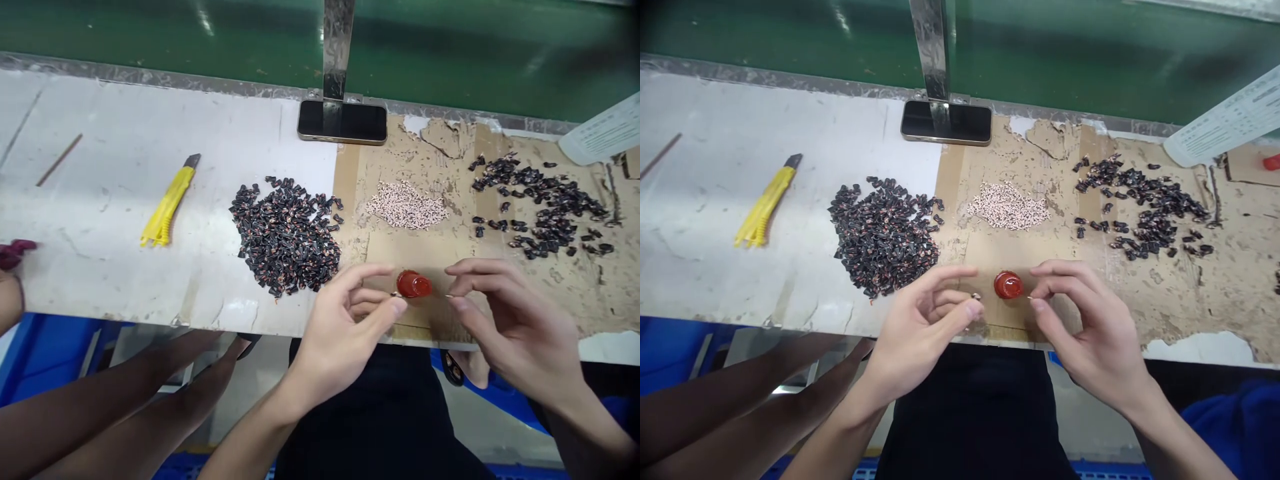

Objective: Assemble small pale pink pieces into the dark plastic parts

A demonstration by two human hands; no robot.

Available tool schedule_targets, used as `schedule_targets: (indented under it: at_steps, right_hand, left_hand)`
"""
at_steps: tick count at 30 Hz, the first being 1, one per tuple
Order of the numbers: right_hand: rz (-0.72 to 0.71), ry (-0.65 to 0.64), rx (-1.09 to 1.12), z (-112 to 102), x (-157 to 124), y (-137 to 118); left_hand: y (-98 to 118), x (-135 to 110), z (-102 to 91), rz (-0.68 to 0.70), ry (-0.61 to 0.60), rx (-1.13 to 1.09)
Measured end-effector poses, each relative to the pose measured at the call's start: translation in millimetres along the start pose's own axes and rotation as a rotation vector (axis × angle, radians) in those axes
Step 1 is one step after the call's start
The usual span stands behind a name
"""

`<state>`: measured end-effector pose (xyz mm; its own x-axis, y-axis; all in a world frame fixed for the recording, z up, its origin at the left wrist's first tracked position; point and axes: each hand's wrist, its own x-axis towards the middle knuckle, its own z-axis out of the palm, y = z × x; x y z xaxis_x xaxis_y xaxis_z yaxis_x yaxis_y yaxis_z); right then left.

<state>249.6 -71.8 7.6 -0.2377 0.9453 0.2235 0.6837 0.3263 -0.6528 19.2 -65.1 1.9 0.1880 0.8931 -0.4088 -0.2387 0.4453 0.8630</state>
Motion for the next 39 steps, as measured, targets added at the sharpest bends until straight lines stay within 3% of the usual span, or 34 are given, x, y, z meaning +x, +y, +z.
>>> schedule_targets:
  at_steps: [7, 20, 24, 30, 34, 39]
  right_hand:
    - [-0.182, 0.044, -0.271, 12, 1, 1]
    - [-0.250, 0.011, -0.317, 10, 2, -2]
    - [-0.045, 0.052, -0.108, 6, 3, -11]
    - [0.353, 0.008, 0.516, 3, 4, -32]
    - [0.452, -0.008, 0.737, 4, 2, -34]
    - [0.482, 0.029, 0.719, 2, 8, -39]
  left_hand:
    - [-3, -4, -6.9, 0.138, 0.159, -0.024]
    - [-1, -6, -4.6, 0.142, 0.191, -0.120]
    - [1, -7, -2.7, 0.137, 0.141, -0.045]
    - [4, -4, 17.1, 0.090, -0.025, -0.119]
    - [4, -2, 24.0, 0.051, -0.077, -0.206]
    - [4, -2, 22.0, 0.029, -0.079, -0.208]
